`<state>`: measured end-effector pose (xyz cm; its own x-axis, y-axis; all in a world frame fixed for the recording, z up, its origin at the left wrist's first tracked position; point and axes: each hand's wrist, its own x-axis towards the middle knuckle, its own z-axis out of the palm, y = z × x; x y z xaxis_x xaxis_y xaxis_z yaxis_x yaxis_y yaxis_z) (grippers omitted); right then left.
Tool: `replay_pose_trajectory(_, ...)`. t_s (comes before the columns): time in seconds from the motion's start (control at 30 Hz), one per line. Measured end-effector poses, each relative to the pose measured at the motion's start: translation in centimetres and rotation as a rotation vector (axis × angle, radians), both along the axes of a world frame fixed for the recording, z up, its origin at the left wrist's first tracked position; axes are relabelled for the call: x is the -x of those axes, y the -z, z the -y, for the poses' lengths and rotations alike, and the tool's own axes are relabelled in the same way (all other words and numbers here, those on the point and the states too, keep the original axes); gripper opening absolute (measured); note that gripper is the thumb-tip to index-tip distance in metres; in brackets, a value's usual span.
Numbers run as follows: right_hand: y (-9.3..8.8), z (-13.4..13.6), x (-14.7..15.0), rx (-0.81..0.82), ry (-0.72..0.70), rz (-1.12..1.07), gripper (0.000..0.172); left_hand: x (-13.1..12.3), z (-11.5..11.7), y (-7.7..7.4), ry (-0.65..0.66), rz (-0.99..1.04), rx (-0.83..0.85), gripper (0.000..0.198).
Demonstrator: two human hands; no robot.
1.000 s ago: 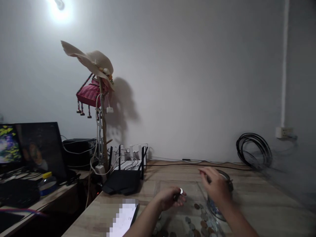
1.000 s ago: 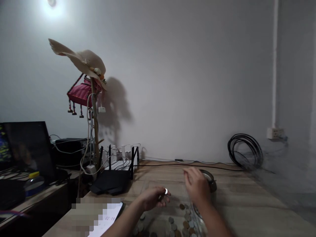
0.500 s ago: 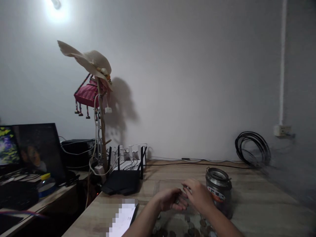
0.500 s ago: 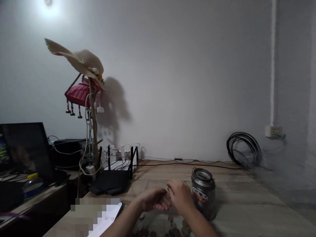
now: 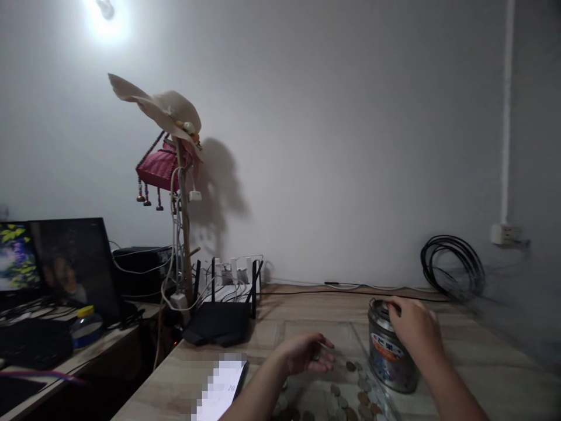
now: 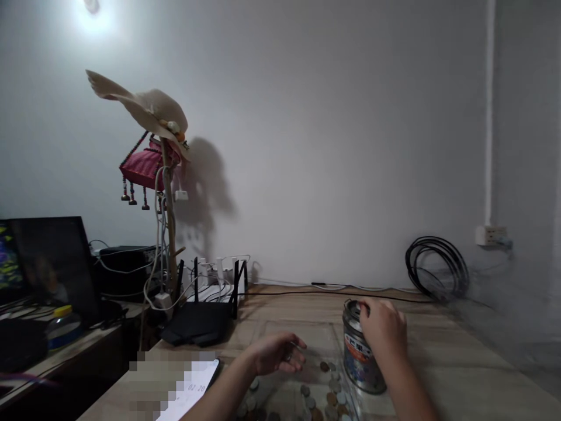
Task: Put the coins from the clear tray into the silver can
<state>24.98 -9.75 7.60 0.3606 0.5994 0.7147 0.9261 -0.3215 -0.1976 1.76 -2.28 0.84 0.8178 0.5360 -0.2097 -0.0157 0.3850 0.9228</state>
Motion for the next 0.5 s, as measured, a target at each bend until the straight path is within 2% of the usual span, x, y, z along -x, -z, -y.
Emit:
replay_pose_trajectory(0.2, 0.0, 0.1, -0.2, 0.065, 0.02, -0.085, 0.026, 0.0, -0.2, 0.2, -0.021, 0.019, 0.034, 0.023)
replay_pose_trajectory(0.4, 0.0, -0.1, 0.6, -0.025, -0.028, -0.015, 0.027, 0.1, -0.5, 0.5, -0.056, 0.08, 0.077, 0.036)
replay_pose_trajectory(0.5, 0.1, 0.0, 0.8, 0.009, 0.001, -0.037, 0.028, 0.1, -0.7, 0.5, -0.086, 0.099, 0.094, 0.037)
